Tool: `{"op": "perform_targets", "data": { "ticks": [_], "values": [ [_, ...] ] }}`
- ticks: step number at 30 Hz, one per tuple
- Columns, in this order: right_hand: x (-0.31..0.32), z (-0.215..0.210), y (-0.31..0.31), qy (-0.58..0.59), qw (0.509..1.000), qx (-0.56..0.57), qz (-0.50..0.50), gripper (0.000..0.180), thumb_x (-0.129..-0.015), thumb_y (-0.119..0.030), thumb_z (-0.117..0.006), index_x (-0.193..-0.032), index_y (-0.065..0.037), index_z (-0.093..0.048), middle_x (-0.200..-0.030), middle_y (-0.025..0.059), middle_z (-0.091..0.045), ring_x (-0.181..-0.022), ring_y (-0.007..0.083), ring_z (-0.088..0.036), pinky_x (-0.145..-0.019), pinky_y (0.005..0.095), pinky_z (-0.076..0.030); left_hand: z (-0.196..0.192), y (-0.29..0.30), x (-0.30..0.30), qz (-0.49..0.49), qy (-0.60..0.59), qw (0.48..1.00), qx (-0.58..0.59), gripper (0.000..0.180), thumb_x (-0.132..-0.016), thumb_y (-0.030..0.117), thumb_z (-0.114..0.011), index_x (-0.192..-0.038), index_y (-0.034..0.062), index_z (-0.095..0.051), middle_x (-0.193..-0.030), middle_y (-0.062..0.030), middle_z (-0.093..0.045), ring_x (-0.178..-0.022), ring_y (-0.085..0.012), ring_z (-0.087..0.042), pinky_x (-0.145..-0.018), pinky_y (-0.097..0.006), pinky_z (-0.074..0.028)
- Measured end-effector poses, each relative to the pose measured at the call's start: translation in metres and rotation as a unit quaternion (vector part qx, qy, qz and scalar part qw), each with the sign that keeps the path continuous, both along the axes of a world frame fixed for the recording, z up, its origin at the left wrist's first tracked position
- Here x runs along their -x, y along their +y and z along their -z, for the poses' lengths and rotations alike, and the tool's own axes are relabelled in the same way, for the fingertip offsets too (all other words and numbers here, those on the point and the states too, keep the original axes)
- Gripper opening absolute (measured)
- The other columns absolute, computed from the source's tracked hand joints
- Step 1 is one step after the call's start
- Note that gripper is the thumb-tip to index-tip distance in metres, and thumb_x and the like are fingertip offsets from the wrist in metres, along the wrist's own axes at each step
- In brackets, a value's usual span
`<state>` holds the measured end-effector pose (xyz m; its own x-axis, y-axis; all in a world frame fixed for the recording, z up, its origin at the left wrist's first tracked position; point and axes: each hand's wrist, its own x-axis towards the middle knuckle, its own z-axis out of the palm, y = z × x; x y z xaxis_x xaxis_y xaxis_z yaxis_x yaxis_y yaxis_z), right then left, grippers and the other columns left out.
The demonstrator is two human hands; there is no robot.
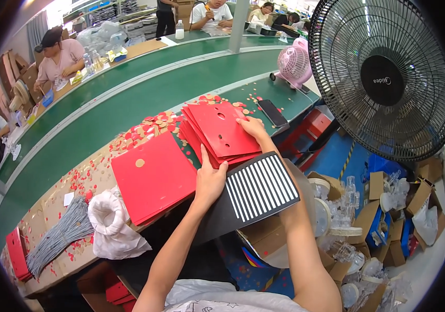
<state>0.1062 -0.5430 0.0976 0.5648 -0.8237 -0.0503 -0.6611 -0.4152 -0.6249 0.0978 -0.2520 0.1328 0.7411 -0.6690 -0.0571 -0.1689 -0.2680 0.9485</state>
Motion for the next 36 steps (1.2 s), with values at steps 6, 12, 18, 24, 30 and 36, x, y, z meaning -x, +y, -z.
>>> {"op": "perform_targets", "data": {
  "ticks": [6, 12, 18, 24, 30, 36],
  "values": [
    [-0.028, -0.006, 0.036, -0.028, 0.997, -0.030, -0.069, 0.072, -0.086, -0.058, -0.060, -0.137, -0.007, -0.058, -0.134, 0.0234, -0.060, -0.126, 0.0378, -0.057, -0.108, 0.0419, -0.041, 0.010, 0.009, -0.011, -0.042, -0.016, 0.999, 0.012, 0.096, -0.090, 0.036, -0.061, -0.155, -0.0056, -0.004, -0.080, -0.0290, -0.069, -0.081, -0.0456, -0.069, -0.081, -0.051, -0.054],
    [-0.028, 0.009, 0.003, -0.052, 0.996, -0.019, -0.063, 0.071, -0.087, -0.054, -0.063, -0.136, -0.003, -0.057, -0.134, 0.0209, -0.061, -0.126, 0.0356, -0.057, -0.106, 0.0408, -0.043, 0.009, 0.011, -0.014, -0.001, -0.025, 0.999, 0.022, 0.096, -0.091, 0.036, -0.061, -0.155, -0.0058, -0.004, -0.071, -0.0223, -0.068, -0.070, -0.0370, -0.069, -0.074, -0.045, -0.053],
    [-0.033, 0.004, -0.041, -0.006, 0.992, 0.058, -0.113, 0.053, -0.093, -0.055, -0.052, -0.114, -0.010, -0.072, -0.113, 0.0198, -0.071, -0.107, 0.0341, -0.067, -0.094, 0.0387, -0.050, -0.018, 0.080, 0.017, 0.026, 0.030, 0.992, 0.124, 0.077, -0.095, 0.015, -0.062, -0.156, -0.0004, -0.018, -0.058, -0.0088, -0.062, -0.057, -0.0110, -0.060, -0.060, -0.028, -0.048],
    [0.007, -0.012, -0.041, -0.051, 0.996, -0.077, -0.017, 0.055, -0.096, -0.049, -0.056, -0.126, -0.003, -0.066, -0.124, 0.0106, -0.068, -0.103, 0.0234, -0.065, -0.088, 0.0362, -0.052, -0.035, 0.142, 0.046, 0.024, 0.081, 0.989, 0.120, 0.037, -0.098, 0.010, -0.058, -0.134, 0.0010, -0.057, -0.056, 0.0011, -0.054, -0.054, -0.0035, -0.047, -0.053, -0.022, -0.038],
    [0.015, -0.072, 0.137, -0.316, 0.899, -0.086, -0.291, 0.034, -0.103, -0.024, -0.053, -0.123, 0.001, -0.066, -0.114, 0.0077, -0.070, -0.104, 0.0154, -0.064, -0.094, 0.0298, -0.048, -0.038, 0.199, 0.031, -0.138, -0.101, 0.985, -0.006, 0.035, -0.102, 0.017, -0.054, -0.078, -0.0044, -0.067, -0.060, -0.0017, -0.047, -0.058, -0.0092, -0.041, -0.054, -0.030, -0.033],
    [0.088, -0.109, 0.323, -0.106, 0.770, 0.150, -0.610, 0.054, -0.075, -0.025, -0.080, -0.125, -0.011, -0.065, -0.135, 0.0119, -0.057, -0.124, 0.0330, -0.054, -0.102, 0.0448, -0.042, -0.023, 0.215, -0.006, -0.211, -0.140, 0.967, -0.007, 0.043, -0.101, 0.026, -0.062, -0.074, -0.0073, -0.061, -0.053, -0.0150, -0.048, -0.045, -0.0160, -0.039, -0.046, -0.036, -0.035]
  ]
}}
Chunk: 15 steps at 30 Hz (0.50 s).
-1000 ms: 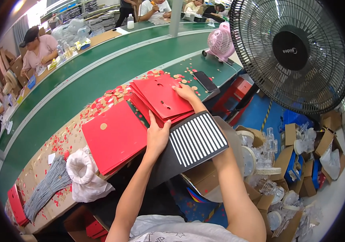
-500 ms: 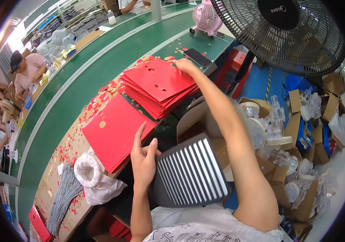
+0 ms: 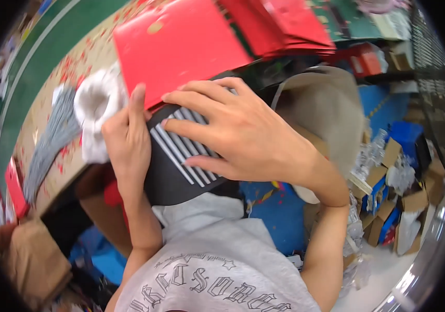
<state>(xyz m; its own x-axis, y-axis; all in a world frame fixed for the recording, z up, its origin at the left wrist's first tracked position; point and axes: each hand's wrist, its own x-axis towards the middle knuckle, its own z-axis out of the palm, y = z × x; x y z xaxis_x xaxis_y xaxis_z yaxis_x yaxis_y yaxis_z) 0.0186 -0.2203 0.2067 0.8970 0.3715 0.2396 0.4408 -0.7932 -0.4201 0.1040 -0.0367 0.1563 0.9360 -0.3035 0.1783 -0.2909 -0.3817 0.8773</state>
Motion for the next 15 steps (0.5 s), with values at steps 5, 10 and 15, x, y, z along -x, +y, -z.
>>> {"op": "perform_targets", "data": {
  "ticks": [5, 10, 15],
  "values": [
    [-0.021, 0.037, 0.022, -0.056, 0.998, -0.013, 0.004, 0.052, -0.071, -0.024, -0.080, -0.121, -0.015, -0.071, -0.137, 0.0107, -0.057, -0.124, 0.0328, -0.053, -0.102, 0.0449, -0.042, 0.002, 0.040, -0.004, 0.001, 0.167, 0.984, 0.062, 0.032, -0.096, 0.018, -0.064, -0.077, -0.0074, -0.063, -0.059, 0.0022, -0.051, -0.058, -0.0039, -0.043, -0.051, -0.026, -0.034],
    [-0.015, 0.056, 0.050, -0.173, 0.979, -0.047, -0.096, 0.039, -0.063, -0.006, -0.075, -0.102, -0.005, -0.076, -0.111, 0.0071, -0.069, -0.099, 0.0246, -0.065, -0.076, 0.0337, -0.050, 0.002, 0.065, -0.001, 0.018, 0.170, 0.978, 0.123, 0.020, -0.096, 0.011, -0.063, -0.086, -0.0063, -0.065, -0.069, 0.0037, -0.055, -0.066, -0.0020, -0.045, -0.058, -0.021, -0.035],
    [-0.010, 0.070, 0.051, -0.161, 0.970, -0.137, -0.124, 0.035, -0.064, -0.009, -0.078, -0.098, -0.003, -0.076, -0.106, 0.0081, -0.070, -0.087, 0.0224, -0.066, -0.064, 0.0309, -0.051, -0.007, 0.080, -0.007, -0.074, 0.129, 0.981, 0.125, 0.021, -0.097, 0.013, -0.063, -0.091, -0.0070, -0.068, -0.072, 0.0056, -0.057, -0.066, -0.0025, -0.046, -0.058, -0.020, -0.034]
  ]
}}
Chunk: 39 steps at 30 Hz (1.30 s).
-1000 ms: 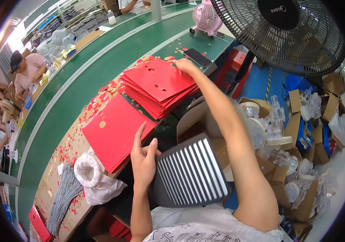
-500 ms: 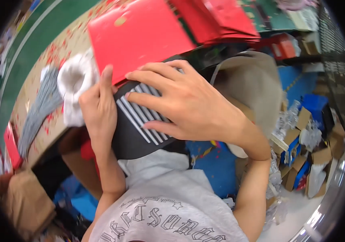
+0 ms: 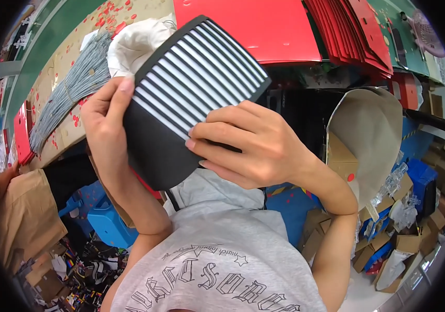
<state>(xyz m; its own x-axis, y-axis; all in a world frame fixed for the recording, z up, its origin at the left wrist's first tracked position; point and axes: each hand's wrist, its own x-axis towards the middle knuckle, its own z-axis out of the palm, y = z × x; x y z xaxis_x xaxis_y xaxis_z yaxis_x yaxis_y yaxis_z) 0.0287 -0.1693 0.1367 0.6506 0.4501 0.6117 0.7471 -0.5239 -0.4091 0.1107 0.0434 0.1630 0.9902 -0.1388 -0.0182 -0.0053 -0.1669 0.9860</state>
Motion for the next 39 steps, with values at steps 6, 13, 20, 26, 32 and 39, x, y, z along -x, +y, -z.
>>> {"op": "perform_targets", "data": {
  "ticks": [6, 13, 20, 26, 32, 39],
  "values": [
    [-0.007, 0.008, 0.000, 0.128, 0.983, -0.130, -0.004, 0.025, -0.067, -0.003, -0.083, -0.090, -0.003, -0.073, -0.089, 0.0066, -0.063, -0.078, 0.0215, -0.061, -0.061, 0.0297, -0.050, 0.005, -0.001, -0.014, 0.013, 0.011, 0.999, 0.051, 0.022, -0.095, 0.014, -0.067, -0.094, -0.0069, -0.070, -0.076, 0.0034, -0.061, -0.069, -0.0034, -0.049, -0.062, -0.019, -0.037],
    [-0.011, 0.019, -0.005, 0.181, 0.963, -0.196, -0.047, 0.018, -0.072, -0.004, -0.081, -0.083, -0.005, -0.067, -0.083, 0.0053, -0.061, -0.074, 0.0232, -0.056, -0.065, 0.0326, -0.047, 0.008, -0.012, -0.013, 0.009, 0.016, 0.993, 0.119, 0.022, -0.096, 0.015, -0.067, -0.098, -0.0069, -0.071, -0.081, 0.0006, -0.066, -0.071, -0.0036, -0.053, -0.067, -0.017, -0.040],
    [-0.007, 0.018, -0.009, 0.073, 0.975, -0.210, 0.001, 0.020, -0.071, -0.007, -0.084, -0.087, -0.005, -0.074, -0.080, 0.0039, -0.063, -0.065, 0.0185, -0.055, -0.056, 0.0294, -0.045, 0.000, -0.019, -0.021, 0.046, 0.011, 0.993, 0.106, 0.022, -0.097, 0.015, -0.065, -0.095, -0.0058, -0.070, -0.078, 0.0020, -0.064, -0.069, -0.0029, -0.052, -0.064, -0.017, -0.038],
    [-0.005, 0.001, -0.009, 0.218, 0.958, -0.184, -0.037, 0.015, -0.076, -0.007, -0.081, -0.085, -0.009, -0.069, -0.083, 0.0012, -0.062, -0.078, 0.0191, -0.059, -0.070, 0.0325, -0.041, 0.015, -0.010, -0.017, 0.058, 0.020, 0.997, 0.056, 0.023, -0.099, 0.016, -0.062, -0.096, -0.0056, -0.069, -0.078, 0.0074, -0.056, -0.072, -0.0024, -0.044, -0.064, -0.020, -0.033],
    [-0.035, -0.039, -0.045, 0.212, 0.952, -0.218, -0.036, 0.015, -0.076, -0.005, -0.081, -0.082, -0.004, -0.067, -0.078, 0.0054, -0.064, -0.074, 0.0216, -0.062, -0.069, 0.0325, -0.049, 0.033, -0.028, 0.004, 0.206, -0.041, 0.971, -0.117, 0.020, -0.099, 0.016, -0.059, -0.107, 0.0000, -0.068, -0.054, -0.0067, -0.052, -0.049, -0.0102, -0.042, -0.049, -0.032, -0.035],
    [-0.155, 0.024, -0.063, 0.191, 0.978, -0.071, 0.056, 0.017, -0.083, -0.018, -0.075, -0.090, -0.003, -0.071, -0.103, 0.0106, -0.067, -0.094, 0.0256, -0.065, -0.085, 0.0356, -0.051, 0.054, -0.061, -0.002, 0.190, -0.099, 0.935, -0.282, 0.080, -0.092, 0.020, -0.067, -0.155, -0.0018, -0.022, -0.053, -0.0159, -0.057, -0.048, -0.0339, -0.060, -0.052, -0.045, -0.048]
  ]
}}
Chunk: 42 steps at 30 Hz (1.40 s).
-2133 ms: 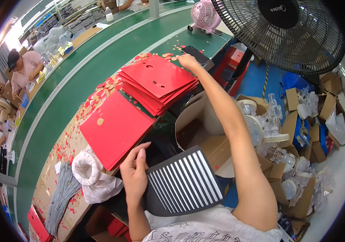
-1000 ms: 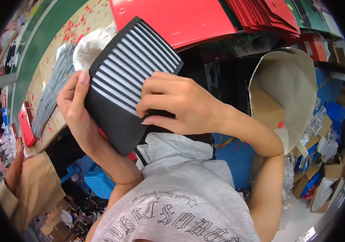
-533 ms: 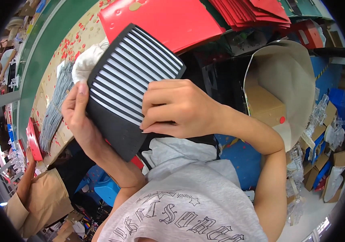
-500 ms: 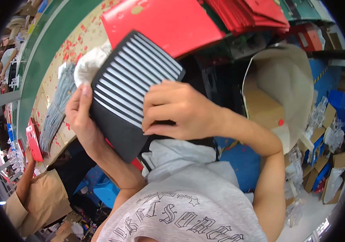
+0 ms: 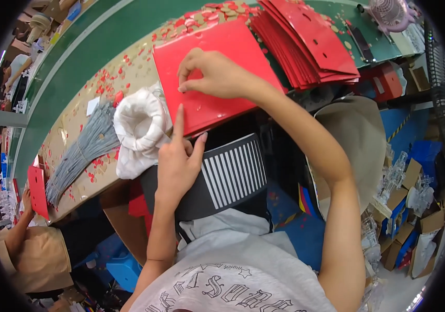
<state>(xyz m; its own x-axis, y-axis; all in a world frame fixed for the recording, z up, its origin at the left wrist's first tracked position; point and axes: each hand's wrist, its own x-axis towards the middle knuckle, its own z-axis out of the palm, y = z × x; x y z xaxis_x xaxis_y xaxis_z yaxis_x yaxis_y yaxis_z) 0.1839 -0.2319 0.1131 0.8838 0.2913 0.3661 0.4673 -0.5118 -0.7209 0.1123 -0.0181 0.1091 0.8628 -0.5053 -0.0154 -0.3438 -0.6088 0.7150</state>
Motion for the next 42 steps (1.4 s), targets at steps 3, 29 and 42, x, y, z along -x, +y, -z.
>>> {"op": "perform_targets", "data": {
  "ticks": [3, 29, 42],
  "values": [
    [-0.002, 0.003, 0.004, 0.143, 0.989, -0.017, 0.021, 0.018, -0.083, -0.019, -0.076, -0.091, -0.003, -0.071, -0.103, 0.0106, -0.068, -0.095, 0.0247, -0.065, -0.087, 0.0357, -0.051, 0.007, -0.001, 0.003, 0.072, -0.031, 0.996, 0.029, 0.061, -0.091, 0.015, -0.069, -0.148, 0.0106, -0.046, -0.051, -0.0124, -0.051, -0.042, -0.0209, -0.051, -0.049, -0.038, -0.043],
    [0.001, 0.016, -0.008, -0.106, 0.930, 0.221, 0.274, 0.030, -0.089, -0.018, -0.068, -0.115, -0.002, -0.068, -0.116, 0.0126, -0.064, -0.107, 0.0303, -0.060, -0.090, 0.0397, -0.052, 0.003, -0.014, 0.010, 0.019, -0.154, 0.984, -0.084, 0.062, -0.086, 0.008, -0.057, -0.146, -0.0020, -0.043, -0.049, -0.0151, -0.053, -0.042, -0.0333, -0.056, -0.046, -0.046, -0.048],
    [0.002, 0.022, -0.001, -0.151, 0.920, 0.234, 0.275, 0.023, -0.088, -0.008, -0.065, -0.109, 0.000, -0.068, -0.110, 0.0106, -0.068, -0.104, 0.0273, -0.063, -0.089, 0.0407, -0.052, 0.008, -0.009, 0.004, 0.026, -0.178, 0.982, -0.048, 0.067, -0.082, 0.009, -0.058, -0.146, -0.0038, -0.044, -0.050, -0.0111, -0.054, -0.038, -0.0255, -0.056, -0.040, -0.040, -0.048]
  ]
}}
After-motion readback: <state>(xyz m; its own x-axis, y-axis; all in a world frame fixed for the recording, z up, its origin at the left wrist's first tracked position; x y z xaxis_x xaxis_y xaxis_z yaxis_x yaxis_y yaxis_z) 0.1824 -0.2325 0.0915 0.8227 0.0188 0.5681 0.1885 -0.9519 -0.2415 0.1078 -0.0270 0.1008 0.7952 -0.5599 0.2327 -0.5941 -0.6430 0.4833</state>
